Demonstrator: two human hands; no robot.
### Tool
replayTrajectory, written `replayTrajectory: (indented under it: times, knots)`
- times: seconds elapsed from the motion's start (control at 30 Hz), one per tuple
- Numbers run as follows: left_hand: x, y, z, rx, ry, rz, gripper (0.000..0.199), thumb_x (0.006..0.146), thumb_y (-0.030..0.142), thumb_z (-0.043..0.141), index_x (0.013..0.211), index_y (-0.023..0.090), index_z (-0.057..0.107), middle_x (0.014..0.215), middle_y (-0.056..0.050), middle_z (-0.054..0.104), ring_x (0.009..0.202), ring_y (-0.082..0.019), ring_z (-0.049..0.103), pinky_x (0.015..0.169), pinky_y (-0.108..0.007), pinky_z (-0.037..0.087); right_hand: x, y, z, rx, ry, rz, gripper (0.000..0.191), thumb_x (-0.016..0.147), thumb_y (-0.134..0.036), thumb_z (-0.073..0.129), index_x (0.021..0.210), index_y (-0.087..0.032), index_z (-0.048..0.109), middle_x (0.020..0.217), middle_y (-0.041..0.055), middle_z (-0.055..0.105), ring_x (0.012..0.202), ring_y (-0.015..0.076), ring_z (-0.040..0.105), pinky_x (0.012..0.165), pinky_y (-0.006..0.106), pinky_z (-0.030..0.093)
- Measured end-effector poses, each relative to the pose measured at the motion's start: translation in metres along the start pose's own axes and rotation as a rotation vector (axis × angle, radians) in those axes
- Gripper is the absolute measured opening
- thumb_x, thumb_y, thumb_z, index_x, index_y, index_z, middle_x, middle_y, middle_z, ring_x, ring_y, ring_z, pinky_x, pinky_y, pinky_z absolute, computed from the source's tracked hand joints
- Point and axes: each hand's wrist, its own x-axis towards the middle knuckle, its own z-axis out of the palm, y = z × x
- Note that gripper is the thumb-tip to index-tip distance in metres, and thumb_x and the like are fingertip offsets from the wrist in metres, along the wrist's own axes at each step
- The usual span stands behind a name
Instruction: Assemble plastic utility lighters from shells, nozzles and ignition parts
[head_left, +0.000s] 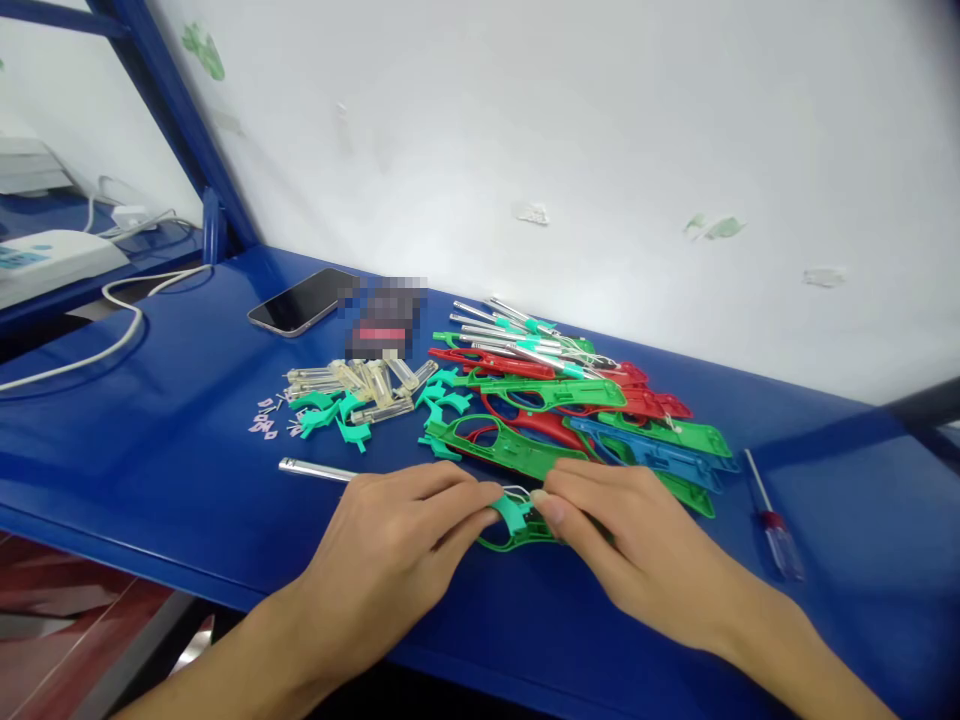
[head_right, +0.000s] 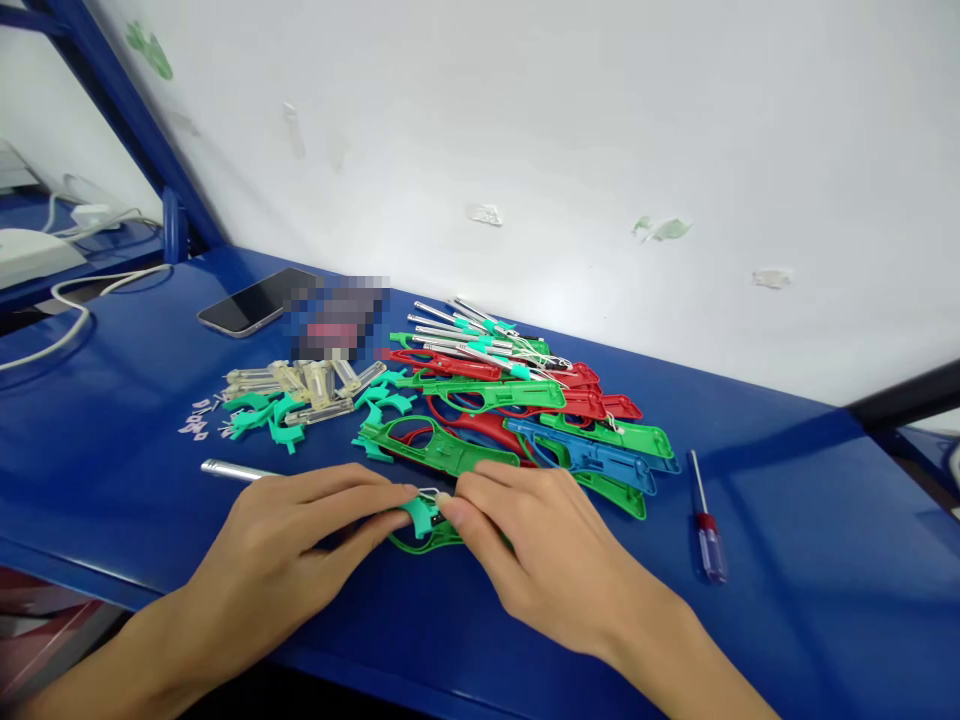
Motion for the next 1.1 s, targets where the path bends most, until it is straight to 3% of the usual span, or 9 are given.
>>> replayTrajectory:
  times: [0.2,0.4,0.77,1.1]
  knots:
    - [-0.0014,-0.0042,0.0036,0.027,-0.057,0.006,0.013,0.104,0.014,0.068,0.112,0.020,0.076,0.093,0.000,0.079,0.081,-0.019,0.066,0.076,-0.033,0.058,-0.0019,0.0045,0.0047,-0.275,0.112,-0.135,0.045,0.119,-0.040,0.038,0.084,-0.023,0.060,0.080,-0.0021,0.058,0.065,0.0146,0.055,0.058,0.033,0.028]
    - [-0.0017,-0.0054,0.0012,0.046,-0.085,-0.013,0.011,0.103,0.017,0.070,0.112,0.019,0.077,0.090,-0.001,0.078,0.081,-0.021,0.064,0.074,-0.034,0.056,-0.0003,0.0055,0.0056,-0.380,0.145,-0.205,0.050,0.119,-0.047,0.038,0.084,-0.023,0.065,0.079,-0.0011,0.060,0.066,0.0155,0.060,0.057,0.033,0.031]
    - [0.0000,-0.0058,0.0008,0.033,-0.121,-0.038,0.009,0.102,0.015,0.071,0.106,0.021,0.077,0.094,0.000,0.079,0.086,-0.022,0.064,0.076,-0.034,0.056,0.0007,0.0073,0.0067,-0.474,0.111,-0.242,0.061,0.120,-0.047,0.030,0.079,-0.023,0.068,0.076,0.0005,0.060,0.064,0.0175,0.064,0.056,0.034,0.031]
    - [-0.0006,-0.0072,-0.0014,0.021,-0.142,-0.018,0.017,0.106,0.015,0.065,0.099,0.021,0.078,0.093,0.000,0.078,0.083,-0.019,0.062,0.074,-0.032,0.055,-0.0012,0.0066,0.0108,-0.444,0.077,-0.252,0.063,0.117,-0.054,0.035,0.075,-0.022,0.070,0.071,0.0008,0.060,0.064,0.0193,0.062,0.060,0.036,0.032]
